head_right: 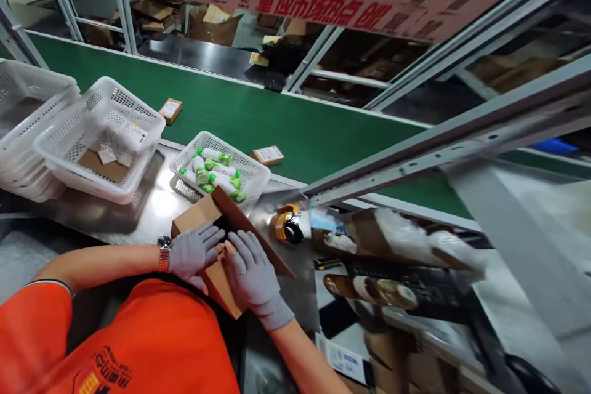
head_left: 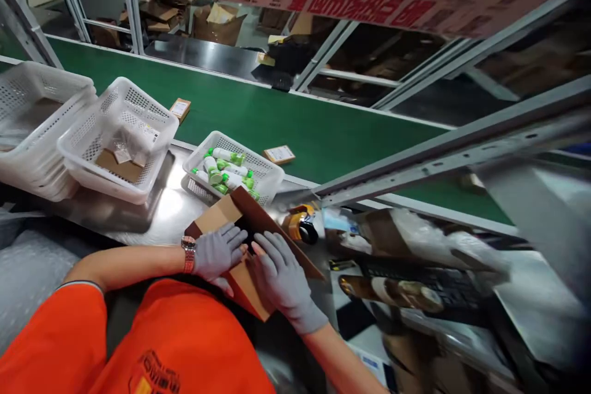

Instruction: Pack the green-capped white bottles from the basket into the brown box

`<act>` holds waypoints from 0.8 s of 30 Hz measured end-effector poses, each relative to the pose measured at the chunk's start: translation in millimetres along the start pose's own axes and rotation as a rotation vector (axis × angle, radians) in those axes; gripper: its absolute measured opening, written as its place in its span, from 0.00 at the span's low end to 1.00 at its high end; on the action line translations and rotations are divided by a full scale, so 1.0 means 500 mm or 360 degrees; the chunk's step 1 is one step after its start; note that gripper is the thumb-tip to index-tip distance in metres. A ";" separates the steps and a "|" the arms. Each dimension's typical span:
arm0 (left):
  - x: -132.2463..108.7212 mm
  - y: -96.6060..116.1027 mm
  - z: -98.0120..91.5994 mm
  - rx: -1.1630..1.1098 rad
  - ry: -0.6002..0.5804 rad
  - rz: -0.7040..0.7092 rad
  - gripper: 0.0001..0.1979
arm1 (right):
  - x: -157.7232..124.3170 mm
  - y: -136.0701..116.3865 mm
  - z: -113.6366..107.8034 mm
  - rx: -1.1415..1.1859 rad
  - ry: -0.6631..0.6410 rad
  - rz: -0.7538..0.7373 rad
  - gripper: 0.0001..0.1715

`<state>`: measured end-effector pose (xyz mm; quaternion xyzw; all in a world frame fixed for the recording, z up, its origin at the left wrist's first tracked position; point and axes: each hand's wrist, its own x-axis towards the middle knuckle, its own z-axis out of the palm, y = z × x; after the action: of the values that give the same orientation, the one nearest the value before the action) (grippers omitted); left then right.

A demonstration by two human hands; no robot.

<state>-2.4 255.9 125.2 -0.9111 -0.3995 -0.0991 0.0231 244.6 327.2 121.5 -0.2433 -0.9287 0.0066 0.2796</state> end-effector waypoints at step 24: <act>-0.003 -0.034 -0.005 0.0083 -0.0125 -0.0134 0.31 | 0.047 -0.108 0.022 0.0220 -0.0404 0.0766 0.31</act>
<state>-16.2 266.3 126.8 -0.8957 -0.4406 -0.0539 0.0269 197.8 291.7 132.2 -0.4345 -0.8692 0.1664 0.1675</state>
